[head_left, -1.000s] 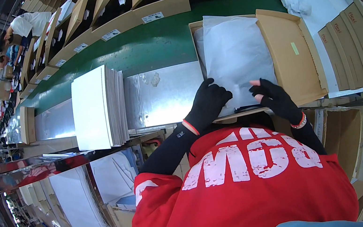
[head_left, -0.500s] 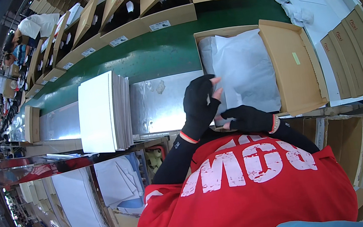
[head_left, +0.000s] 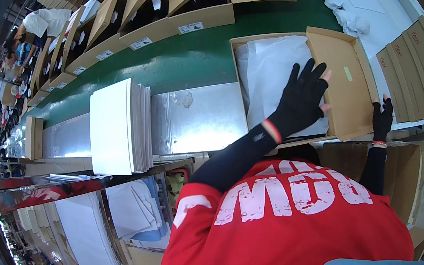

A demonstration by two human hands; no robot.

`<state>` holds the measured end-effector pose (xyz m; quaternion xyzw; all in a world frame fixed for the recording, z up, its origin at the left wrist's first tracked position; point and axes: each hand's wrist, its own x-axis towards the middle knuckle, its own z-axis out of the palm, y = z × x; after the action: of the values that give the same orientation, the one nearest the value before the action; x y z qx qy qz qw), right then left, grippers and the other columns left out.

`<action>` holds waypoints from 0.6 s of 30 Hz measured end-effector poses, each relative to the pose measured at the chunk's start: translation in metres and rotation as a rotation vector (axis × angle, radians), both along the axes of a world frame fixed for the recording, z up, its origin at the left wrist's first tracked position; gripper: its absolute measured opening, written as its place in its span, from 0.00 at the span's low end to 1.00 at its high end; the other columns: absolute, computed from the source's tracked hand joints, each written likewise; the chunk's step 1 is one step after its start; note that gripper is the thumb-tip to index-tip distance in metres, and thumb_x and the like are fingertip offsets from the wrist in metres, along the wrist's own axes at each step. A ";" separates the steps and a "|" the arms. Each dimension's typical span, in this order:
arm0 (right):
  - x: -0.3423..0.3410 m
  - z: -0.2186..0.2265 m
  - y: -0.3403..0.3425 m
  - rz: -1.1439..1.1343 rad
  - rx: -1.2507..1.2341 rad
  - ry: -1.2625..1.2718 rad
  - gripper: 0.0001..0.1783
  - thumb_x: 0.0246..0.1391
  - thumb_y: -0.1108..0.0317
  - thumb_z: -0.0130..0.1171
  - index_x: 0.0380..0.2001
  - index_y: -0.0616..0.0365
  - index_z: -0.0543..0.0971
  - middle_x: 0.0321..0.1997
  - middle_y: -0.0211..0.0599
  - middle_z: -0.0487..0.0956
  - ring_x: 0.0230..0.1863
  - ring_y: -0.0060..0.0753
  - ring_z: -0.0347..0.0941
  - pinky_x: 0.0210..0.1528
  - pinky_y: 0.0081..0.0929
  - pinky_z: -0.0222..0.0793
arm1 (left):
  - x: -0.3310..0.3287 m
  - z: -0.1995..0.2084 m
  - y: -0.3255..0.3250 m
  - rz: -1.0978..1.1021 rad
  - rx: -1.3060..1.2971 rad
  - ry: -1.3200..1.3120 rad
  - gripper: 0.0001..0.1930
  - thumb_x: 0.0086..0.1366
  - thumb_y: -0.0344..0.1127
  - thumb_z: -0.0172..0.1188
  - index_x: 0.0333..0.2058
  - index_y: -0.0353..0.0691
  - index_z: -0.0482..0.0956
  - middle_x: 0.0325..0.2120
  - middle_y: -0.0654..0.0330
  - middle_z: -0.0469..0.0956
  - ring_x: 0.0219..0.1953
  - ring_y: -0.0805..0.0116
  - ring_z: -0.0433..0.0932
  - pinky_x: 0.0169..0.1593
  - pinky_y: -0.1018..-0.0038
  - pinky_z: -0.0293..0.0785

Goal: The recorder is packing finished leather boots into retail boxes, including wrapping them in tissue paper and adding stuffing.

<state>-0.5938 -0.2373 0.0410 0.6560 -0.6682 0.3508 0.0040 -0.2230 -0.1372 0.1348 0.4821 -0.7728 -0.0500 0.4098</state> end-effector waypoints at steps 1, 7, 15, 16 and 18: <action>-0.016 -0.019 -0.001 -0.063 0.008 0.055 0.29 0.59 0.56 0.60 0.59 0.60 0.70 0.59 0.46 0.73 0.58 0.42 0.71 0.59 0.33 0.66 | -0.005 -0.012 -0.019 -0.028 -0.014 -0.070 0.41 0.54 0.49 0.67 0.62 0.38 0.61 0.62 0.45 0.64 0.68 0.42 0.55 0.68 0.44 0.46; -0.042 -0.073 0.015 -0.156 -0.140 -0.001 0.34 0.52 0.52 0.64 0.58 0.60 0.71 0.56 0.50 0.75 0.55 0.48 0.72 0.57 0.41 0.67 | 0.089 -0.094 -0.040 0.316 0.323 -0.522 0.35 0.56 0.54 0.63 0.57 0.37 0.70 0.62 0.46 0.63 0.69 0.41 0.51 0.67 0.37 0.37; -0.134 -0.160 0.000 -0.102 0.211 -1.515 0.36 0.55 0.53 0.64 0.59 0.67 0.68 0.56 0.50 0.74 0.57 0.46 0.71 0.59 0.38 0.67 | 0.130 -0.090 0.057 0.382 0.356 0.308 0.41 0.65 0.51 0.60 0.66 0.30 0.53 0.61 0.41 0.62 0.64 0.47 0.63 0.63 0.60 0.62; -0.106 -0.153 -0.006 0.022 0.457 -1.856 0.26 0.62 0.54 0.57 0.53 0.64 0.74 0.51 0.44 0.78 0.50 0.40 0.75 0.55 0.34 0.71 | 0.130 -0.102 0.078 0.377 0.574 0.559 0.41 0.66 0.52 0.57 0.66 0.30 0.52 0.62 0.43 0.62 0.64 0.52 0.64 0.62 0.63 0.62; -0.100 -0.127 -0.022 0.044 0.298 -1.791 0.24 0.63 0.54 0.55 0.53 0.63 0.74 0.53 0.43 0.77 0.50 0.41 0.76 0.55 0.34 0.72 | 0.110 -0.093 0.103 0.256 0.854 1.019 0.40 0.69 0.55 0.52 0.67 0.32 0.51 0.62 0.49 0.62 0.64 0.60 0.63 0.62 0.67 0.62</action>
<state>-0.6938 -0.2591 -0.0856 0.1443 -0.4471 0.6393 -0.6088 -0.1125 -0.0346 0.0421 0.6056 -0.3321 -0.5232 0.4991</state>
